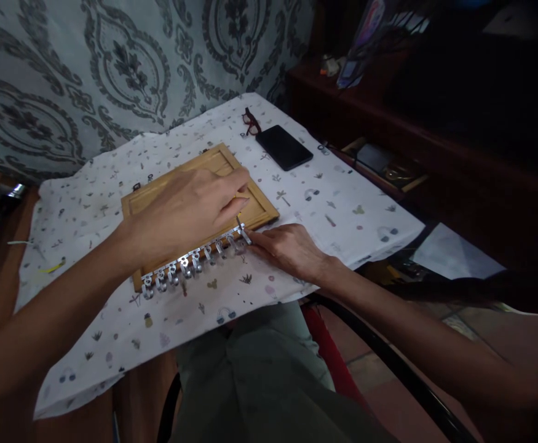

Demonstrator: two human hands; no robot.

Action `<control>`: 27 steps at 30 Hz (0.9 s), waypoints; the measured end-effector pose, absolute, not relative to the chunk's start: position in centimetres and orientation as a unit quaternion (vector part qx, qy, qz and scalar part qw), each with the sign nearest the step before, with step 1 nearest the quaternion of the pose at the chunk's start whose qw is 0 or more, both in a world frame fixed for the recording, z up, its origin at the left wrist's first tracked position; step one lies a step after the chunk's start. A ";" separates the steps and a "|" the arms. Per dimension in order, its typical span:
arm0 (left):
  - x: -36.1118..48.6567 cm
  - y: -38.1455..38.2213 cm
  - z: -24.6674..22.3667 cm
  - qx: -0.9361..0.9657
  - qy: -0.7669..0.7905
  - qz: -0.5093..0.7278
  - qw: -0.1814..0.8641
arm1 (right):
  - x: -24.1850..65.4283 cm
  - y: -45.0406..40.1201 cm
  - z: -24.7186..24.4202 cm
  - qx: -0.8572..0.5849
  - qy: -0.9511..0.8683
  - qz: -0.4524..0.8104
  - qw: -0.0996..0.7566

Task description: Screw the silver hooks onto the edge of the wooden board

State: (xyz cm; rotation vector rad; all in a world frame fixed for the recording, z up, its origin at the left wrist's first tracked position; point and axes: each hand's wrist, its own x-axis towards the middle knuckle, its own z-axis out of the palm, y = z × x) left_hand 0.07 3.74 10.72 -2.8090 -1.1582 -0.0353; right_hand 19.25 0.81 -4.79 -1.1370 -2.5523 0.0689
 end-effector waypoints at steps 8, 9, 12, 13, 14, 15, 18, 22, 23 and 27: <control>-0.1 4.5 10.8 -0.939 -0.345 0.009 -0.012 | 19.2 0.8 -4.9 -0.400 -0.900 0.022 0.170; -0.2 4.7 10.8 -0.943 -0.331 0.008 -0.022 | 19.3 0.9 -4.9 -0.399 -0.901 0.020 0.169; -0.3 4.9 10.8 -0.955 -0.295 -0.001 -0.041 | 19.3 0.9 -5.0 -0.398 -0.903 0.019 0.164; -0.3 4.8 10.9 -0.956 -0.290 -0.002 -0.042 | 19.3 0.9 -5.0 -0.398 -0.903 0.019 0.162; -0.3 4.8 10.9 -0.956 -0.292 -0.002 -0.039 | 19.3 1.0 -5.0 -0.399 -0.902 0.018 0.161; -0.3 4.6 11.0 -0.955 -0.296 -0.001 -0.034 | 19.3 1.0 -5.0 -0.400 -0.902 0.016 0.160; -0.3 3.9 10.9 -0.945 -0.327 -0.002 -0.002 | 19.3 0.9 -5.1 -0.399 -0.903 0.013 0.160; 0.1 2.8 9.8 -0.927 -0.360 -0.092 -0.056 | 19.3 0.8 -5.2 -0.398 -0.902 0.007 0.166; 0.3 2.5 9.3 -0.915 -0.365 -0.135 -0.106 | 19.4 0.8 -5.2 -0.396 -0.903 0.002 0.169; 1.9 1.6 7.1 -0.805 -0.410 -0.316 -0.291 | 19.5 0.8 -5.3 -0.389 -0.902 -0.006 0.186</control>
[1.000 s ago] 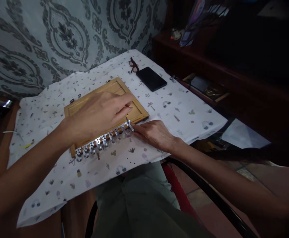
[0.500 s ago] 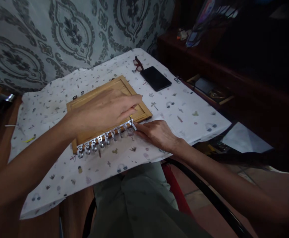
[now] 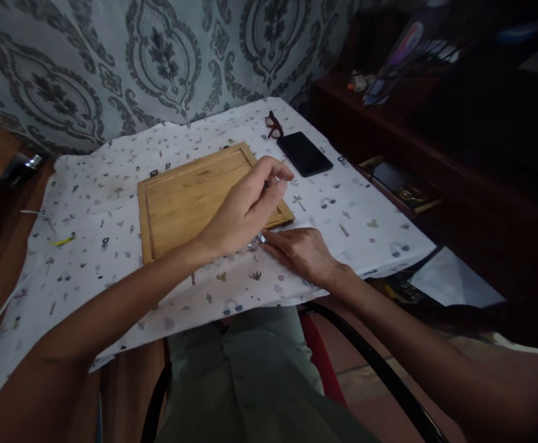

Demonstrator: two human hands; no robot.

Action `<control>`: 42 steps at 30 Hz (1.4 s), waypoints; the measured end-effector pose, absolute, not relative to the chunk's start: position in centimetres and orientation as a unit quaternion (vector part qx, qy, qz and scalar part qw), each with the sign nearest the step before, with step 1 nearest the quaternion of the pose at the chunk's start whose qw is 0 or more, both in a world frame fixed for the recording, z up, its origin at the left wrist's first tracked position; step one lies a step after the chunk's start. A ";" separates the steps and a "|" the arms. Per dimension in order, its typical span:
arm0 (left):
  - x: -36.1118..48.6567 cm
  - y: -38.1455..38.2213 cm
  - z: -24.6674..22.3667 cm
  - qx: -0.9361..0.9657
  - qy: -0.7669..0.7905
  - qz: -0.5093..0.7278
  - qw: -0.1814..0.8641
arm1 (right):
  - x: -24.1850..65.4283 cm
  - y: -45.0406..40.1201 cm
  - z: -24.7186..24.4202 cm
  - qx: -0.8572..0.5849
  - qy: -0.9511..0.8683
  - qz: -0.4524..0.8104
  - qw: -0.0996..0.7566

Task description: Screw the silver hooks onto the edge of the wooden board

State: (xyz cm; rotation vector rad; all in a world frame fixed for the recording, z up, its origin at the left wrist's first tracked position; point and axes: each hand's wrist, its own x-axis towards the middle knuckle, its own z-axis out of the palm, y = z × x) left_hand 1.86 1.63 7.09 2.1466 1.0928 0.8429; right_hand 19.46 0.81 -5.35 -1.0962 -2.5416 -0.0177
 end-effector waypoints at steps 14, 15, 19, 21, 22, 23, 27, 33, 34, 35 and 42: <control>4.2 3.3 3.8 0.639 0.303 0.524 0.475 | 19.3 0.8 -5.4 -0.372 -0.902 -0.040 0.216; 4.1 3.3 4.0 0.645 0.300 0.512 0.481 | 19.3 0.8 -5.4 -0.372 -0.902 -0.040 0.216; 3.4 3.1 4.9 0.665 0.313 0.481 0.478 | 19.4 0.8 -5.6 -0.371 -0.903 -0.043 0.214; 3.3 3.1 5.4 0.657 0.323 0.481 0.483 | 19.4 0.9 -5.7 -0.372 -0.903 -0.043 0.213; 3.2 3.2 5.6 0.650 0.325 0.481 0.491 | 19.4 0.9 -5.7 -0.371 -0.903 -0.043 0.212; 3.2 3.2 5.7 0.642 0.326 0.481 0.500 | 19.4 0.9 -5.7 -0.370 -0.904 -0.042 0.210; 3.5 3.3 5.6 0.625 0.321 0.486 0.519 | 19.3 0.9 -5.7 -0.369 -0.904 -0.041 0.212; 4.1 3.1 5.2 0.633 0.321 0.483 0.513 | 19.4 0.8 -5.8 -0.377 -0.902 -0.029 0.210; 4.1 3.1 5.2 0.636 0.321 0.484 0.508 | 19.5 0.8 -5.8 -0.377 -0.902 -0.029 0.210; 4.2 3.1 5.2 0.637 0.318 0.487 0.506 | 19.5 0.8 -5.8 -0.376 -0.902 -0.029 0.211; 4.2 3.6 5.1 0.626 0.313 0.476 0.533 | 19.4 0.8 -5.6 -0.377 -0.900 -0.029 0.215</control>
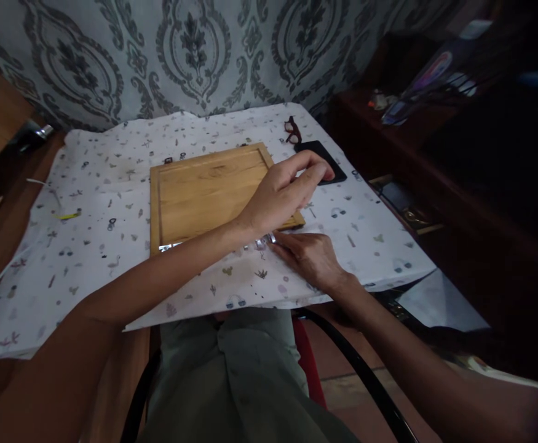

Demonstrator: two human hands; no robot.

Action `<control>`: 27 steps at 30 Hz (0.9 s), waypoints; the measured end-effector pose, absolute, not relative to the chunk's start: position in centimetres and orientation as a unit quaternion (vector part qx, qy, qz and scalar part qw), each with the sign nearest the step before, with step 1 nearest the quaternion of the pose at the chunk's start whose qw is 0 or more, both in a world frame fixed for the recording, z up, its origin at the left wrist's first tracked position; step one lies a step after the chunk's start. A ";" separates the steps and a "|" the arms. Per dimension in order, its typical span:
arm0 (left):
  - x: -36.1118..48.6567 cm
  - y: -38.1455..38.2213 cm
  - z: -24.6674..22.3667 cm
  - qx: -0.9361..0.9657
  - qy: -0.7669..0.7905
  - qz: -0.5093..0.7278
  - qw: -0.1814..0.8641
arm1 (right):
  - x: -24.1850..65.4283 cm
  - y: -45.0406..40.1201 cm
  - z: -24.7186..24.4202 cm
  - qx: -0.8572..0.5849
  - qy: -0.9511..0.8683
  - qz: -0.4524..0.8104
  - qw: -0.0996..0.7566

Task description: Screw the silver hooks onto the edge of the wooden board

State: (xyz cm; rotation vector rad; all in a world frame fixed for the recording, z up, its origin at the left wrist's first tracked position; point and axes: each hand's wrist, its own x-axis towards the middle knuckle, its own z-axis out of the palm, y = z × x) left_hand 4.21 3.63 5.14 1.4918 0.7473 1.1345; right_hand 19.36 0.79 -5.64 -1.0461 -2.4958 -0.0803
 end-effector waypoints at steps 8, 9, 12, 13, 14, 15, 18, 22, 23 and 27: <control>4.1 3.1 6.0 0.583 0.332 0.535 0.514 | 19.3 0.7 -5.6 -0.368 -0.901 -0.039 0.225; 4.2 3.0 6.0 0.578 0.333 0.534 0.519 | 19.3 0.7 -5.5 -0.368 -0.902 -0.038 0.224; 4.5 2.9 6.0 0.577 0.339 0.517 0.535 | 19.2 0.7 -5.4 -0.376 -0.901 -0.030 0.215; 4.6 2.9 6.0 0.578 0.344 0.511 0.535 | 19.2 0.7 -5.4 -0.379 -0.900 -0.026 0.213; 4.7 2.9 6.0 0.581 0.350 0.507 0.532 | 19.2 0.7 -5.4 -0.382 -0.899 -0.022 0.212; 4.8 3.0 5.9 0.583 0.355 0.503 0.530 | 19.2 0.7 -5.5 -0.384 -0.898 -0.018 0.213; 4.9 3.2 5.7 0.596 0.346 0.493 0.532 | 19.3 0.7 -5.7 -0.385 -0.896 -0.016 0.219; 4.7 3.7 5.6 0.606 0.305 0.484 0.553 | 19.3 0.8 -5.8 -0.380 -0.898 -0.026 0.221; 4.6 3.8 5.6 0.605 0.303 0.485 0.554 | 19.3 0.8 -5.8 -0.380 -0.899 -0.029 0.218; 4.5 3.9 5.7 0.590 0.331 0.505 0.536 | 19.3 0.8 -5.7 -0.382 -0.899 -0.036 0.209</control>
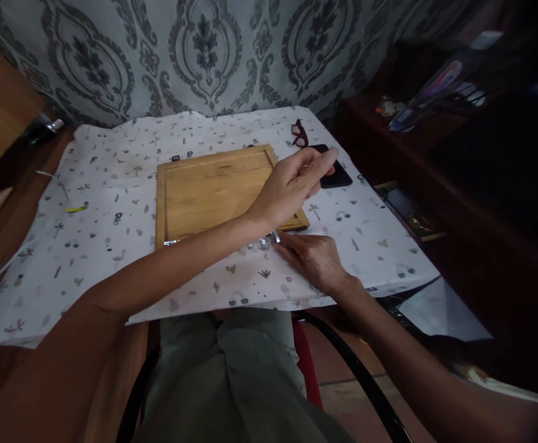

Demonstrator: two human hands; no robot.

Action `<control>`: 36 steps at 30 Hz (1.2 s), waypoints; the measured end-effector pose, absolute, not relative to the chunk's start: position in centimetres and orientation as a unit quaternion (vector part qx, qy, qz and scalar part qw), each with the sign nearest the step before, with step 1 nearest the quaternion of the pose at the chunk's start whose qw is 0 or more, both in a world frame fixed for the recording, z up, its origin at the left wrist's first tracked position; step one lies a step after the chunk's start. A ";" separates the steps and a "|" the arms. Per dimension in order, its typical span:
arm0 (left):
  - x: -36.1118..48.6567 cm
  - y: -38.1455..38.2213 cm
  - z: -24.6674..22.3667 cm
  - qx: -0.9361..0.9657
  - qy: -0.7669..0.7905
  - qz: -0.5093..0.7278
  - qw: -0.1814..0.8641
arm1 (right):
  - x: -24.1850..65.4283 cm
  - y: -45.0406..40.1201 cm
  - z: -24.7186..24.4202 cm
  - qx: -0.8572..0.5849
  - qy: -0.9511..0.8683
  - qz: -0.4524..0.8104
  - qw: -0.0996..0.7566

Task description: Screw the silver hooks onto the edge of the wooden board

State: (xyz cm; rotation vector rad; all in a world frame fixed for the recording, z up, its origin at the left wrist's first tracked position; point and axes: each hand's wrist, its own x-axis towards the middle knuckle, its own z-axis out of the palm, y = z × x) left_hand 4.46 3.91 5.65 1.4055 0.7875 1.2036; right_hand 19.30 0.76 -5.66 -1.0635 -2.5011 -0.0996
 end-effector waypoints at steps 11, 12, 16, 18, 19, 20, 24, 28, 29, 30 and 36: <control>5.0 4.1 5.2 0.577 0.336 0.505 0.546 | 19.2 0.7 -5.4 -0.381 -0.902 -0.036 0.201; 5.0 4.2 5.3 0.580 0.336 0.501 0.548 | 19.2 0.7 -5.4 -0.382 -0.902 -0.032 0.199; 5.0 4.4 5.5 0.596 0.331 0.467 0.564 | 19.3 0.8 -5.6 -0.383 -0.899 -0.030 0.212; 4.9 4.4 5.7 0.603 0.328 0.459 0.563 | 19.3 0.8 -5.7 -0.381 -0.899 -0.036 0.214; 4.9 4.4 5.7 0.605 0.331 0.463 0.556 | 19.3 0.8 -5.7 -0.379 -0.900 -0.037 0.212; 4.8 4.4 5.8 0.606 0.335 0.471 0.546 | 19.4 0.8 -5.7 -0.377 -0.901 -0.037 0.209; 4.8 4.2 5.7 0.590 0.357 0.504 0.520 | 19.4 0.8 -5.7 -0.377 -0.904 -0.029 0.202; 5.2 4.3 5.4 0.580 0.346 0.512 0.532 | 19.4 0.8 -5.6 -0.379 -0.903 -0.020 0.200; 5.3 4.4 5.3 0.578 0.343 0.514 0.533 | 19.4 0.8 -5.6 -0.380 -0.903 -0.020 0.200; 5.4 4.4 5.3 0.575 0.342 0.516 0.535 | 19.4 0.8 -5.6 -0.381 -0.902 -0.021 0.200; 5.3 4.5 5.8 0.565 0.337 0.472 0.586 | 19.3 0.7 -5.6 -0.382 -0.901 -0.034 0.201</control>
